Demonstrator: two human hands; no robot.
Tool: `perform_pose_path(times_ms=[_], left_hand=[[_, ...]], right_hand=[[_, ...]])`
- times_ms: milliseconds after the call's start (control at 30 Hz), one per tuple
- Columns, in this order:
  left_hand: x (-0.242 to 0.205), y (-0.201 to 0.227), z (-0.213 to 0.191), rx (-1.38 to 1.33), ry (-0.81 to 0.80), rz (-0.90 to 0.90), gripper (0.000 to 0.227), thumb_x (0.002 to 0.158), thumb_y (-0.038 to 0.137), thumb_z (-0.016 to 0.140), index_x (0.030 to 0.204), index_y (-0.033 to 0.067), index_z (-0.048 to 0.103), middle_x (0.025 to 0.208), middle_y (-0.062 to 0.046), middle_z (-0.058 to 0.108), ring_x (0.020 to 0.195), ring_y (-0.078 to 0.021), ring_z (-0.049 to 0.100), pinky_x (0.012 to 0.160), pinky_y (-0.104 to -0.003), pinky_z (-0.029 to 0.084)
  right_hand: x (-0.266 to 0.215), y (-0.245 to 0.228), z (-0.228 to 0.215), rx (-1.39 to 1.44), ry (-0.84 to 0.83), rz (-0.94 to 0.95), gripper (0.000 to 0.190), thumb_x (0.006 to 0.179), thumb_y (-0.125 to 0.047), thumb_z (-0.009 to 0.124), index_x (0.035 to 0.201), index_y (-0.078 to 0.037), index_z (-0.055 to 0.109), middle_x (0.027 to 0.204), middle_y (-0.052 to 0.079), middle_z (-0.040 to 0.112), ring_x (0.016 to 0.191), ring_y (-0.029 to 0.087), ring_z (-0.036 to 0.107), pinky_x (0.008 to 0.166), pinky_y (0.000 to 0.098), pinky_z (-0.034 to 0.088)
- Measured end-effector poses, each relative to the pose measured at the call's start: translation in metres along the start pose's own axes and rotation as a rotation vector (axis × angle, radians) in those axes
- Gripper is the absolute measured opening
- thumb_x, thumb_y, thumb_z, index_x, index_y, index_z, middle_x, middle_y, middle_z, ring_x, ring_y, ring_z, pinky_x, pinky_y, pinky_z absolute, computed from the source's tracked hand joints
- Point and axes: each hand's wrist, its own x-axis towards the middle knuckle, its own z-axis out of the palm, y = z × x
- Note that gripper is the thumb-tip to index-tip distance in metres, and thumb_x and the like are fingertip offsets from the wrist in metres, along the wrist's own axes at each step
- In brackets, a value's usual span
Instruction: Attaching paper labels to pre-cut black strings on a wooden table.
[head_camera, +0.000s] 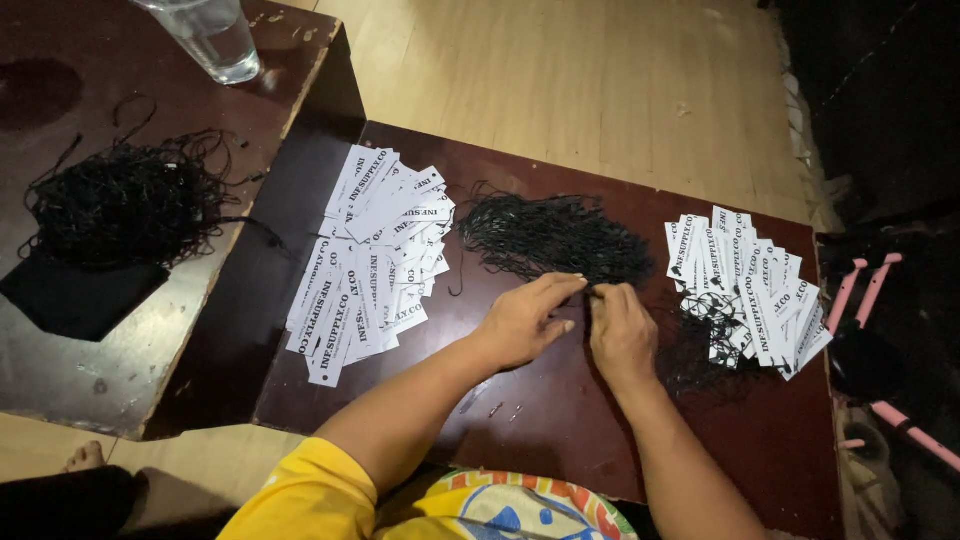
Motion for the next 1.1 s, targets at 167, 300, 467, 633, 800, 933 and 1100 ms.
perform_pose_path(times_ms=[167, 300, 467, 633, 800, 933, 1100], left_hand=[[-0.004, -0.008, 0.004, 0.022, -0.028, -0.086, 0.051, 0.09, 0.024, 0.071, 0.14, 0.0195, 0.06, 0.136, -0.003, 0.064, 0.119, -0.03, 0.067, 0.096, -0.044, 0.056], [-0.001, -0.001, 0.005, -0.148, 0.043, -0.077, 0.059, 0.086, 0.018, 0.076, 0.143, 0.0169, 0.059, 0.134, -0.007, 0.065, 0.116, -0.0339, 0.068, 0.095, -0.046, 0.057], [-0.007, 0.003, 0.012, -0.226, 0.002, -0.116, 0.061, 0.084, 0.017, 0.077, 0.143, 0.0178, 0.06, 0.122, -0.009, 0.071, 0.113, -0.0349, 0.069, 0.093, -0.047, 0.057], [-0.003, -0.009, 0.015, -0.181, -0.026, -0.208, 0.044, 0.09, 0.02, 0.074, 0.133, 0.0209, 0.068, 0.099, -0.005, 0.076, 0.1, -0.0315, 0.073, 0.088, -0.044, 0.059], [0.0, -0.043, 0.024, 0.109, 0.054, -0.143, 0.008, 0.092, 0.022, 0.07, 0.098, 0.0168, 0.072, 0.094, -0.003, 0.071, 0.086, -0.0277, 0.07, 0.073, -0.04, 0.053], [0.008, -0.054, 0.005, 0.085, 0.212, -0.169, 0.002, 0.093, 0.018, 0.07, 0.094, 0.0166, 0.07, 0.093, -0.003, 0.072, 0.081, -0.0265, 0.07, 0.07, -0.041, 0.053], [0.012, -0.06, -0.008, 0.099, 0.364, -0.377, 0.002, 0.091, 0.02, 0.071, 0.092, 0.0185, 0.069, 0.088, 0.0, 0.071, 0.079, -0.0239, 0.068, 0.07, -0.039, 0.051]], right_hand=[[0.0, -0.001, -0.012, -0.019, -0.003, 0.08, 0.01, 0.096, -0.006, 0.066, 0.104, -0.011, 0.067, 0.086, 0.004, 0.056, 0.079, 0.028, 0.067, 0.069, 0.0355, 0.057], [-0.001, -0.008, -0.013, 0.128, 0.065, 0.003, 0.008, 0.096, -0.007, 0.067, 0.103, -0.011, 0.071, 0.088, 0.008, 0.06, 0.083, 0.034, 0.068, 0.071, 0.0396, 0.058], [-0.005, -0.021, -0.011, 0.28, 0.009, 0.012, 0.01, 0.092, -0.003, 0.067, 0.1, -0.008, 0.068, 0.084, 0.009, 0.062, 0.08, 0.035, 0.07, 0.069, 0.0415, 0.059], [0.008, -0.029, -0.03, 0.399, 0.035, 0.074, 0.012, 0.092, -0.005, 0.069, 0.102, -0.01, 0.073, 0.087, 0.005, 0.067, 0.082, 0.029, 0.072, 0.071, 0.0381, 0.06], [0.002, -0.006, -0.027, 0.346, 0.167, 0.243, 0.017, 0.103, -0.008, 0.054, 0.106, -0.003, 0.07, 0.098, 0.011, 0.063, 0.092, 0.027, 0.06, 0.084, 0.0376, 0.047], [0.001, 0.013, -0.033, 0.353, 0.234, 0.387, 0.012, 0.102, 0.001, 0.058, 0.109, -0.002, 0.067, 0.103, 0.01, 0.061, 0.094, 0.024, 0.058, 0.082, 0.0348, 0.048], [0.002, 0.014, -0.039, 0.424, 0.327, 0.566, 0.014, 0.101, 0.0, 0.055, 0.109, -0.005, 0.066, 0.092, 0.005, 0.063, 0.079, 0.016, 0.059, 0.079, 0.0304, 0.048]])
